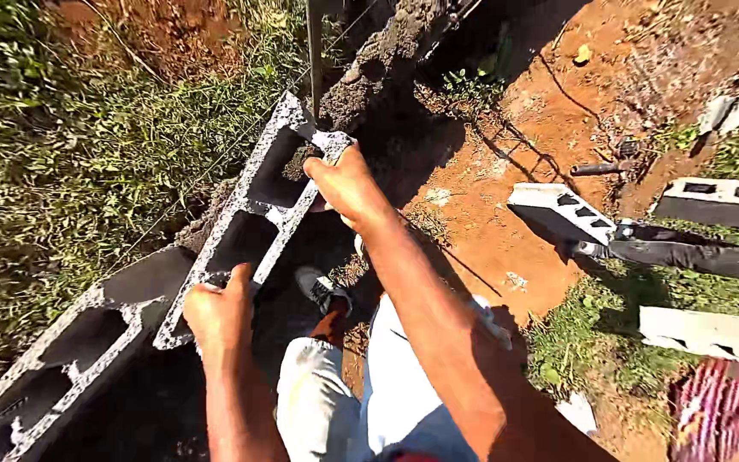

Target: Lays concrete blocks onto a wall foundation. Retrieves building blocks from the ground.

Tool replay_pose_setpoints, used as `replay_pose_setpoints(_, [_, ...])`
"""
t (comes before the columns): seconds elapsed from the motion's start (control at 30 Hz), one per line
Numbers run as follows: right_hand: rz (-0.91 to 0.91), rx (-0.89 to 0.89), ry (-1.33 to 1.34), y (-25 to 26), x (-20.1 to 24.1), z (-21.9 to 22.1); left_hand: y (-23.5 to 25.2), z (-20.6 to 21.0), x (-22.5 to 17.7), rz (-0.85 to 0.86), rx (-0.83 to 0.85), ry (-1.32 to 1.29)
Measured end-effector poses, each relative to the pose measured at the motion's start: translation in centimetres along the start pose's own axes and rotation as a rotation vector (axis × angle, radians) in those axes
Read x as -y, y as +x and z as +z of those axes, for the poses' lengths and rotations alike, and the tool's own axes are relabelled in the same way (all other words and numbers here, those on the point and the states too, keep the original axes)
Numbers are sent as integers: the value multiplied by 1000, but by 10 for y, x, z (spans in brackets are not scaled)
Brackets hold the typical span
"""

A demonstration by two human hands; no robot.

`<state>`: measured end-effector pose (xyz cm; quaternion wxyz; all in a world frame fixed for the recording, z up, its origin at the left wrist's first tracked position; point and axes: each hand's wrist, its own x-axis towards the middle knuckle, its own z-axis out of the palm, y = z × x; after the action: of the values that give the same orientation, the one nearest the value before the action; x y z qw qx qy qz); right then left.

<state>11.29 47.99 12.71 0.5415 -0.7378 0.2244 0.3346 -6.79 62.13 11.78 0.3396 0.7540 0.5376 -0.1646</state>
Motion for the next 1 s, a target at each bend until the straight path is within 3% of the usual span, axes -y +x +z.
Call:
replay_pose_setpoints(0.13, [15, -57, -79, -55, -21, -23, -20, 10, 30, 0, 64, -129])
replay_pose_setpoints(0.23, [126, -49, -11, -67, -50, -37, -29, 20, 47, 8, 113, -58])
replay_pose_setpoints(0.37, [262, -81, 120, -33, -110, -52, -21, 50, 52, 77, 199, 181])
replay_pose_setpoints(0.47, [362, -48, 191, -5, -166, -51, -19, 74, 61, 25, 244, 290])
replay_pose_setpoints(0.77, [491, 27, 259, 50, -300, -7, 39, 164, 173, -250, 308, 243])
replay_pose_setpoints(0.87, [467, 62, 280, 79, -347, 0, 53, 192, 195, -337, 446, 186])
replay_pose_setpoints(0.93, [476, 88, 251, 101, -372, 5, 68, 213, 210, -311, 504, 137])
replay_pose_setpoints(1.0, [505, 96, 200, 109, -395, 8, 81, 238, 234, -230, 420, 129])
